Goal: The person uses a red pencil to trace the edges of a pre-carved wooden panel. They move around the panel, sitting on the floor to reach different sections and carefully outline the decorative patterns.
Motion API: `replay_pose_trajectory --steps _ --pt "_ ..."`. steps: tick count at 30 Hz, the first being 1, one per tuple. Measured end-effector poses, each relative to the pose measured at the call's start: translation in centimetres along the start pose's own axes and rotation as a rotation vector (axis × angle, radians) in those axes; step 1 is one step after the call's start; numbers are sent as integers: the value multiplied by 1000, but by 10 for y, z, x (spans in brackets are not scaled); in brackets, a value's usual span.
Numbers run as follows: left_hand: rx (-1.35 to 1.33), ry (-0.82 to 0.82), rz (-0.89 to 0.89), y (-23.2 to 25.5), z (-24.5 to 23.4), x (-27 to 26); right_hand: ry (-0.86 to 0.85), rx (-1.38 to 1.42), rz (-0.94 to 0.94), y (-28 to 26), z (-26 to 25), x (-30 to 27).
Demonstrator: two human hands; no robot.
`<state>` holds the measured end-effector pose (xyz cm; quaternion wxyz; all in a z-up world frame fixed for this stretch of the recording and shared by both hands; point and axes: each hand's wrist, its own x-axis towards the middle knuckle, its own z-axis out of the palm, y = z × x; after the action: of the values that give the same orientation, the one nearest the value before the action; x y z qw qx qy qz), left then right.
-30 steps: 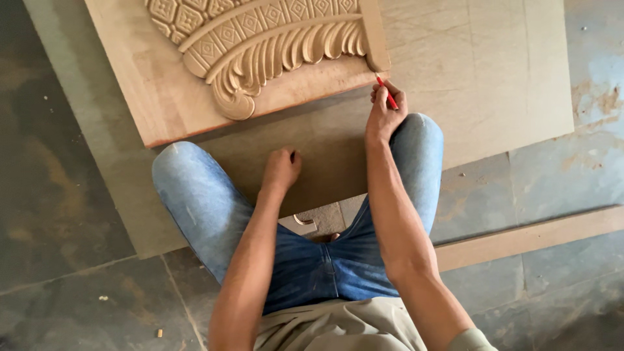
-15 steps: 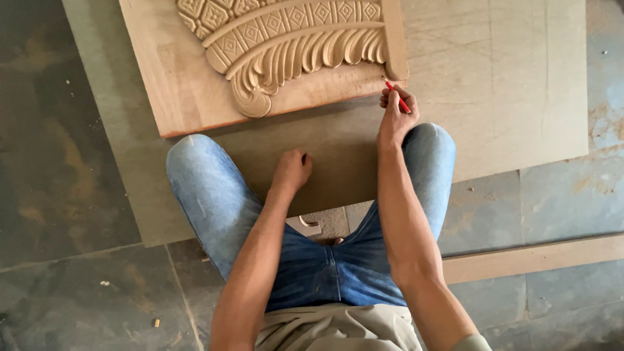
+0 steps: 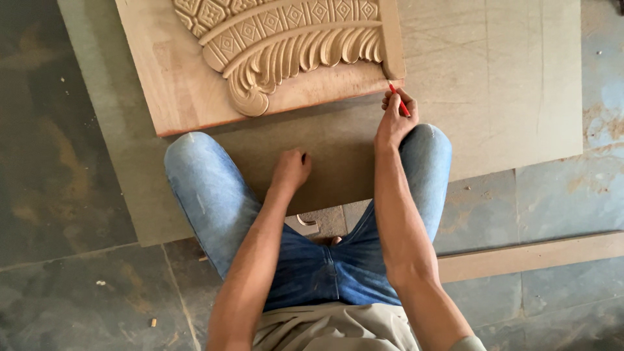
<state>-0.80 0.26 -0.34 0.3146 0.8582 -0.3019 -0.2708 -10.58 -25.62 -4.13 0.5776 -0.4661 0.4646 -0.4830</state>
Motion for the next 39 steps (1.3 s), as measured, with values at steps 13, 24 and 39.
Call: replay_pose_trajectory --steps 13,24,39 --pt "-85 55 111 -14 2 -5 -167 -130 -164 -26 12 -42" --pt "-34 -62 41 -25 19 -6 -628 -219 -72 -57 53 -115" --pt "-71 -33 25 -17 8 -8 -432 -118 -61 -12 87 -83"
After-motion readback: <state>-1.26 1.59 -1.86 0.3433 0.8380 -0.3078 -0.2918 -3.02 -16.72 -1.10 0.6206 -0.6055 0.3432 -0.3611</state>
